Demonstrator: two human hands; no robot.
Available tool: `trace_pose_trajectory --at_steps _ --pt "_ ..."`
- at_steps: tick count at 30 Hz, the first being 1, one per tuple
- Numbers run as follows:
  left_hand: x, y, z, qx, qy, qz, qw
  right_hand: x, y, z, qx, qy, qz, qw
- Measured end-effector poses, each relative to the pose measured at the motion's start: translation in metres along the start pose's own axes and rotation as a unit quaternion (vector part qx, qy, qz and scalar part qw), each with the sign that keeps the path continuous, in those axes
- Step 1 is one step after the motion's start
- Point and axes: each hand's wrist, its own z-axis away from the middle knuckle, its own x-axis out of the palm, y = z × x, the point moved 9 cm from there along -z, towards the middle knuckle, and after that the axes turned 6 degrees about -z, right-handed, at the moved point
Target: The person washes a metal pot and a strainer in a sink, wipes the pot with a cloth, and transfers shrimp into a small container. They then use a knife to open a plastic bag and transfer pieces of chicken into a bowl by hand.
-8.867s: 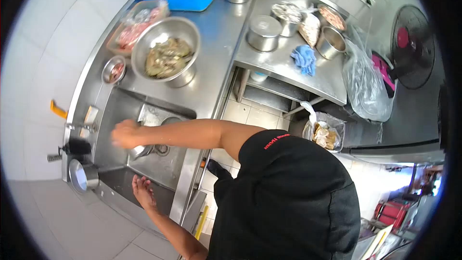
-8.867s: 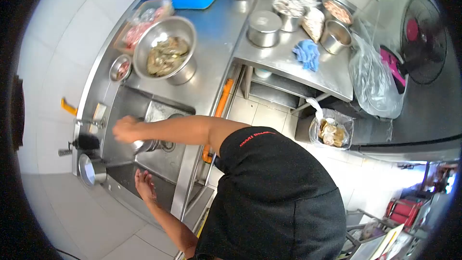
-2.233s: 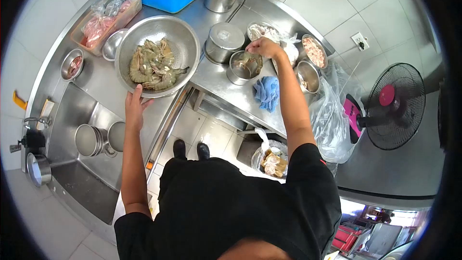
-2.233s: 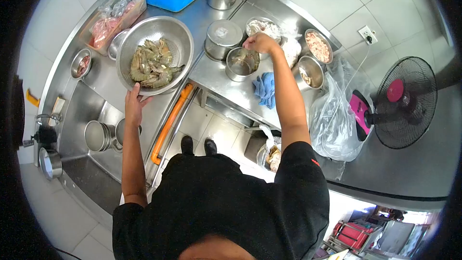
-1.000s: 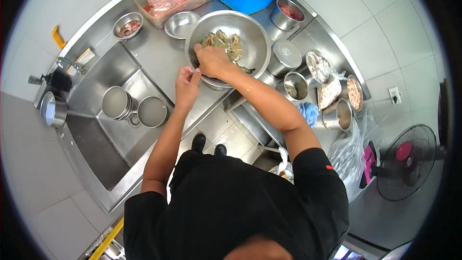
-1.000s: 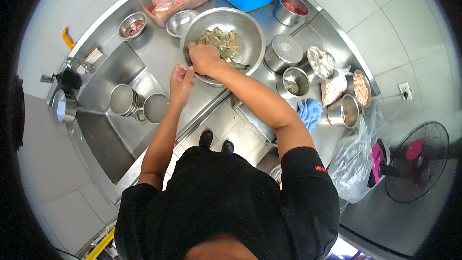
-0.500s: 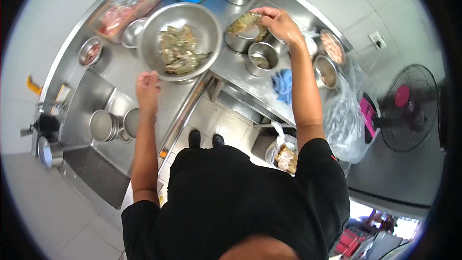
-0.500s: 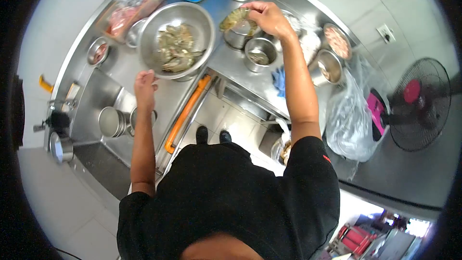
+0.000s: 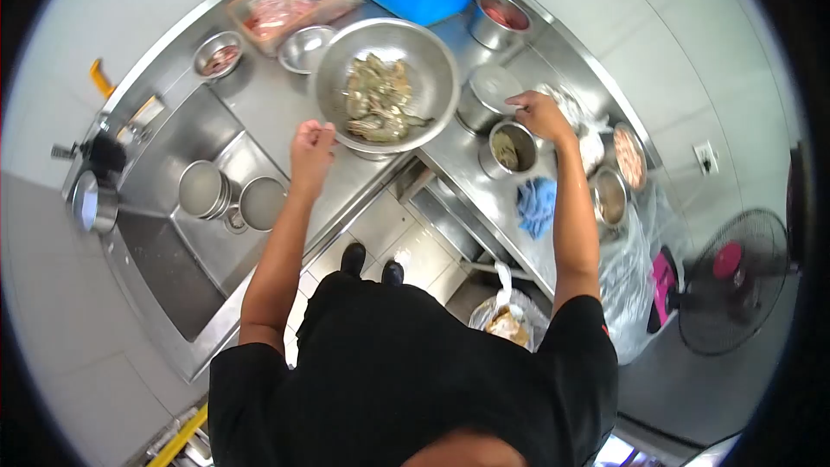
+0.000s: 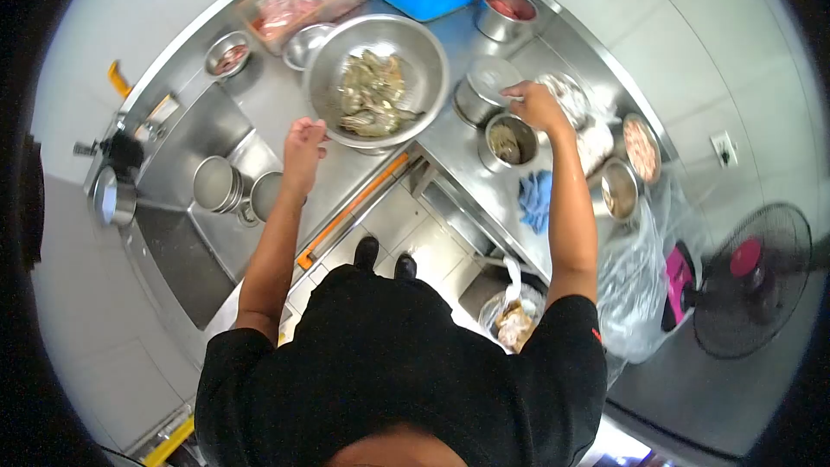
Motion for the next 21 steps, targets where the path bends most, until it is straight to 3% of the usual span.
trace_pose_trajectory --at_steps 3,6,7,9,13,17,18,21 --pt "0.002 -0.002 -0.001 -0.008 -0.01 0.01 1.0 -0.031 -0.047 -0.03 0.12 0.129 -0.139 0.975" --pt "0.004 -0.003 -0.002 -0.01 -0.017 0.012 1.0 -0.006 -0.111 -0.084 0.005 0.098 -0.135 0.986" --pt "0.004 -0.003 -0.002 -0.009 -0.019 0.015 1.0 0.011 -0.115 -0.103 0.022 0.068 -0.115 0.991" --pt "0.003 -0.003 -0.002 -0.01 -0.013 0.011 1.0 0.04 -0.125 -0.137 0.061 0.01 0.07 0.996" --pt "-0.001 -0.009 -0.004 -0.013 -0.002 0.018 1.0 0.077 -0.112 -0.165 0.147 0.001 0.074 0.986" --pt "-0.004 -0.025 -0.016 0.009 -0.023 0.021 0.999 0.073 -0.099 -0.165 0.217 0.08 0.041 0.972" --pt "-0.004 -0.027 -0.017 0.006 -0.022 0.018 1.0 0.077 -0.099 -0.168 0.194 0.04 0.01 0.98" --pt "-0.009 -0.025 -0.017 0.007 -0.005 -0.027 1.0 0.075 -0.102 -0.16 0.139 0.046 -0.009 0.989"
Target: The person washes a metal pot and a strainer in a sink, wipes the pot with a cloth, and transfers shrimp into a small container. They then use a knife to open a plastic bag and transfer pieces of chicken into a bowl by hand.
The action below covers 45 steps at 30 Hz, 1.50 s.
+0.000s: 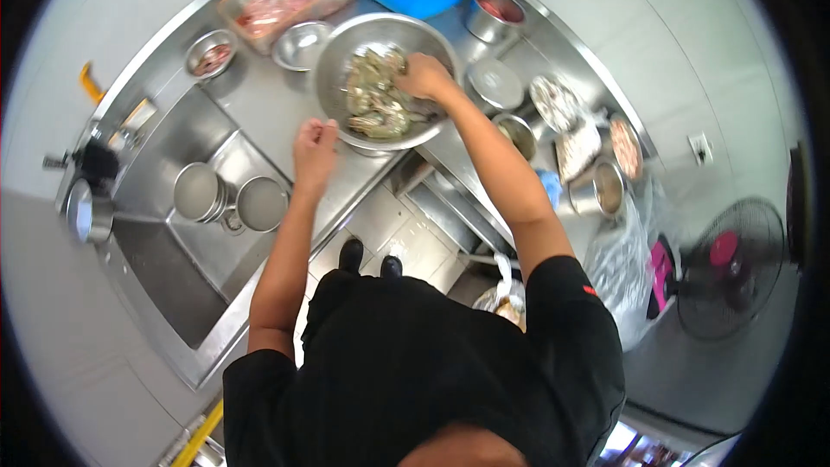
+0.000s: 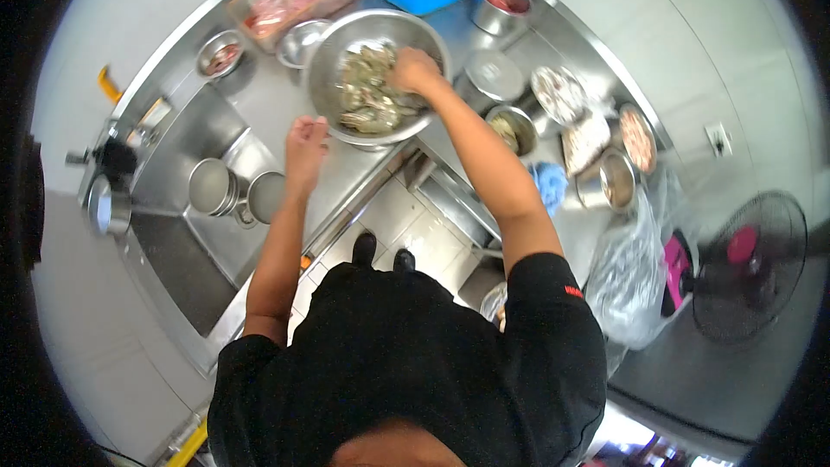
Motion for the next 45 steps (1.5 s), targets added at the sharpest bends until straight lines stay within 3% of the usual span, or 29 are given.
trace_pose_trajectory --at_steps 6,11,16,17,19,20,22,28,33,35,36,38,39,43,44,45 --pt "0.0 0.005 -0.002 -0.006 -0.045 0.001 0.999 -0.092 0.0 0.057 -0.033 0.071 -0.019 0.997" --pt "0.015 0.035 0.017 -0.027 -0.042 0.009 0.999 -0.18 0.066 0.143 -0.009 0.155 -0.126 0.98" --pt "0.011 0.024 0.01 -0.029 -0.046 0.013 0.998 -0.146 0.173 0.184 0.06 0.145 -0.15 0.976" --pt "0.01 0.024 0.01 -0.031 -0.047 0.007 0.998 -0.12 0.203 0.183 0.095 0.109 -0.175 0.974" --pt "0.013 0.023 0.011 -0.033 -0.05 0.002 0.998 -0.104 0.218 0.19 0.129 0.073 -0.201 0.968" --pt "0.013 0.021 0.01 -0.033 -0.049 -0.008 0.998 -0.106 0.218 0.196 0.127 0.1 -0.143 0.976" --pt "0.002 0.022 0.008 -0.025 -0.023 -0.019 0.999 -0.113 0.217 0.195 0.13 0.187 -0.055 0.972" --pt "0.006 0.026 0.013 -0.026 -0.02 -0.013 0.999 -0.146 0.104 0.144 0.041 0.252 -0.18 0.95" --pt "0.012 0.024 0.012 -0.032 -0.036 0.041 0.998 -0.095 -0.002 0.059 -0.146 0.109 -0.143 0.973" --pt "0.013 0.027 0.014 -0.031 -0.037 0.039 0.998 -0.048 -0.004 0.017 -0.064 -0.009 -0.071 0.995" --pt "0.013 0.027 0.014 -0.029 -0.032 0.042 0.998 -0.034 -0.011 0.004 -0.069 -0.01 -0.068 0.995" --pt "0.014 0.026 0.014 -0.026 -0.035 0.049 0.998 -0.003 -0.017 -0.011 0.02 -0.096 -0.129 0.987" --pt "0.013 0.025 0.013 -0.024 -0.029 0.052 0.998 0.003 -0.02 -0.014 0.03 -0.113 -0.091 0.989" --pt "0.013 0.024 0.01 -0.007 -0.038 0.066 0.997 0.015 -0.017 -0.03 0.004 -0.052 -0.007 0.999" --pt "0.014 0.022 0.009 -0.008 -0.042 0.057 0.998 0.014 -0.02 -0.029 0.003 -0.053 -0.007 0.999" --pt "0.014 0.021 0.009 -0.007 -0.041 0.056 0.998 0.019 -0.013 -0.026 0.066 -0.082 -0.087 0.991"
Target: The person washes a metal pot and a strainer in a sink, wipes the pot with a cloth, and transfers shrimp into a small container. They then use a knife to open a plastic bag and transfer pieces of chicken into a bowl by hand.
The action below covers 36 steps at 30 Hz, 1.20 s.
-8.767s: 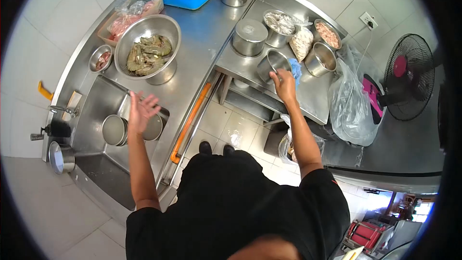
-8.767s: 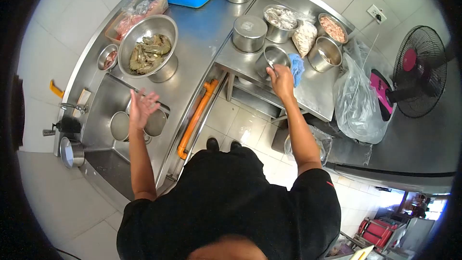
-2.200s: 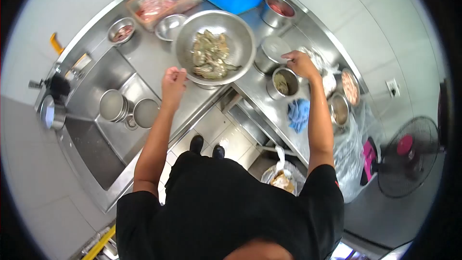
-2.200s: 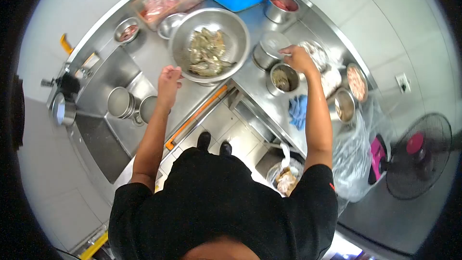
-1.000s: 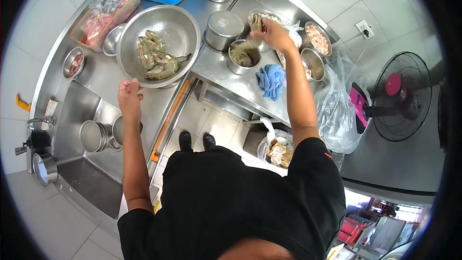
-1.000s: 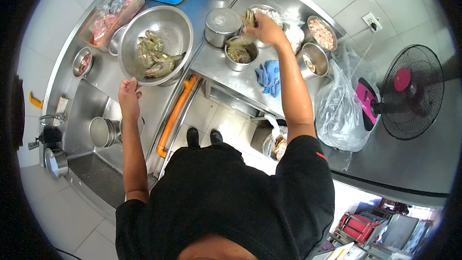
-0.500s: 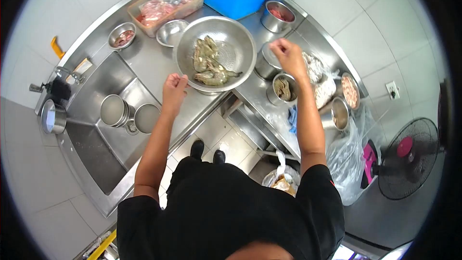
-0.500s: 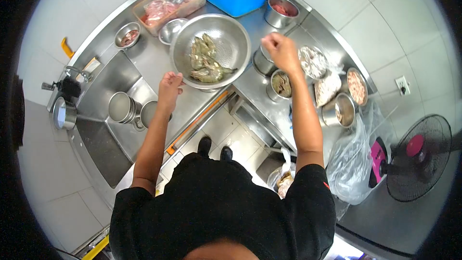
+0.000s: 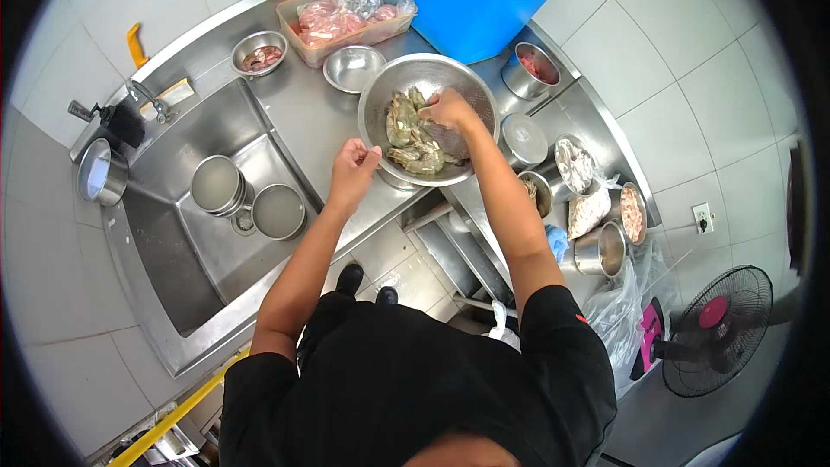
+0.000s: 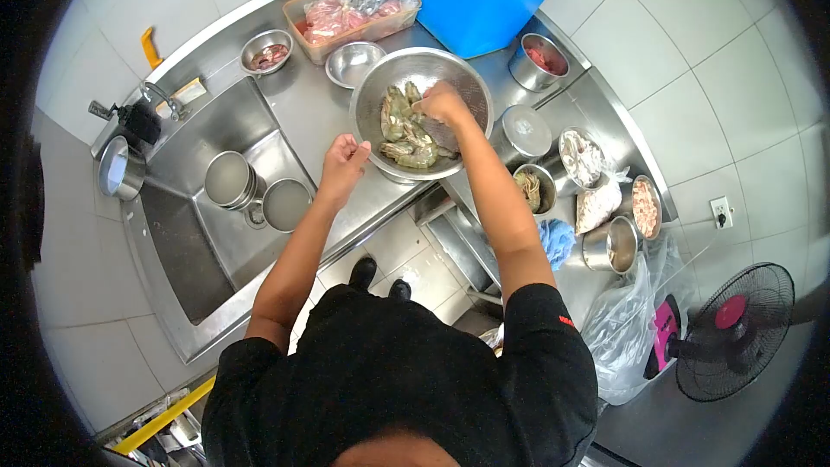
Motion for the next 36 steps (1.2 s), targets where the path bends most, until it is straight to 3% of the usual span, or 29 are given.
trace_pose_trajectory --at_steps 1,4,7,11,13,17,22,26,29,32,35,36 --pt "0.002 0.0 0.0 0.002 -0.01 -0.003 1.0 0.007 0.009 0.002 0.059 -0.029 -0.084 0.994" --pt "0.004 0.001 0.002 -0.001 -0.019 -0.008 1.0 0.022 0.005 0.006 0.059 -0.097 -0.123 0.986" --pt "0.005 0.003 0.005 -0.013 -0.021 0.0 1.0 0.031 0.004 0.0 0.011 -0.076 -0.12 0.99" --pt "0.008 0.007 0.008 -0.012 -0.018 0.028 0.999 0.029 0.002 0.007 0.015 -0.085 -0.15 0.985" --pt "0.009 0.007 0.008 -0.009 -0.018 0.026 0.999 0.037 0.002 0.011 0.036 -0.122 -0.231 0.965" --pt "0.008 0.007 0.008 -0.004 -0.021 0.024 0.999 0.044 -0.003 0.016 0.04 -0.169 -0.229 0.958" --pt "-0.003 -0.015 -0.003 -0.008 -0.015 0.012 1.0 0.029 0.001 0.015 0.031 -0.124 -0.132 0.983" --pt "-0.014 -0.022 -0.001 -0.007 0.01 -0.039 0.999 -0.018 0.01 0.018 0.008 -0.002 -0.252 0.968" --pt "-0.019 -0.022 -0.008 0.002 0.02 -0.106 0.994 -0.062 0.02 0.045 0.027 0.051 -0.329 0.943" --pt "-0.024 -0.029 -0.02 0.018 -0.007 -0.117 0.993 -0.105 0.035 0.085 -0.093 0.061 -0.367 0.924" --pt "-0.017 -0.021 -0.012 0.002 -0.019 -0.063 0.998 -0.144 0.06 0.151 -0.122 0.074 -0.328 0.934" --pt "-0.013 -0.016 -0.01 -0.002 -0.022 -0.05 0.999 -0.153 0.078 0.17 -0.089 0.092 -0.279 0.952"
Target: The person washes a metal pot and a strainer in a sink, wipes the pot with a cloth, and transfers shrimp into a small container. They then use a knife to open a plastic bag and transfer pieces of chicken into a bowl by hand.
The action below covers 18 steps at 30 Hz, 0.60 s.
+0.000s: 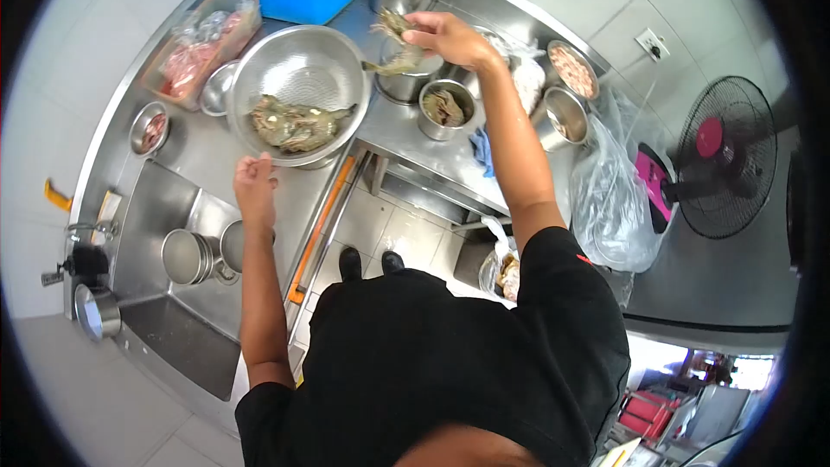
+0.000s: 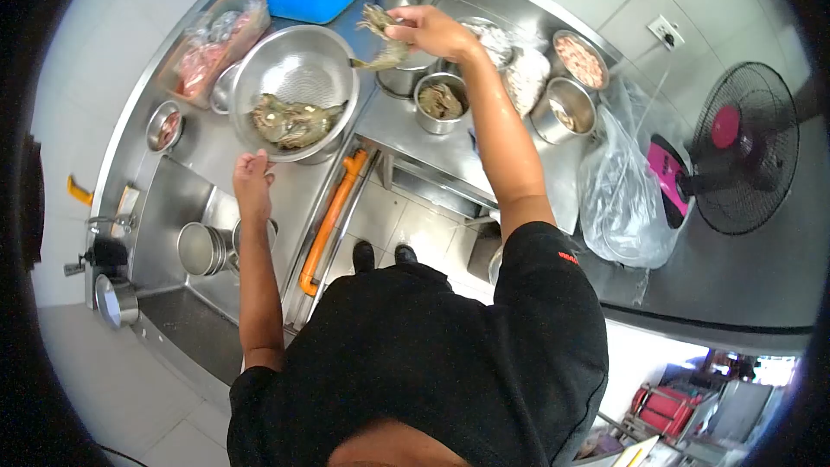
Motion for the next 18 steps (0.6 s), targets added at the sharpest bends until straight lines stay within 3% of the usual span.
trace_pose_trajectory --at_steps 3,7,9,12,15,18 --pt "0.006 0.012 0.007 -0.013 0.0 0.02 1.0 -0.049 0.048 0.029 0.035 0.025 0.067 0.997" --pt "0.018 0.028 0.018 -0.024 -0.001 0.022 0.999 -0.062 0.097 0.048 0.02 -0.006 0.086 0.996" --pt "0.021 0.031 0.021 -0.028 0.003 0.022 0.999 -0.06 0.117 0.053 0.095 -0.001 0.091 0.991" --pt "0.011 0.019 0.013 -0.031 0.008 0.023 0.999 -0.057 0.134 0.057 0.184 0.003 0.258 0.949" --pt "0.007 0.014 0.011 -0.035 0.015 0.033 0.999 -0.058 0.133 0.045 0.095 0.017 0.438 0.894" --pt "0.01 0.015 0.013 -0.031 0.002 0.043 0.999 -0.047 0.136 0.034 0.052 0.029 0.374 0.925"
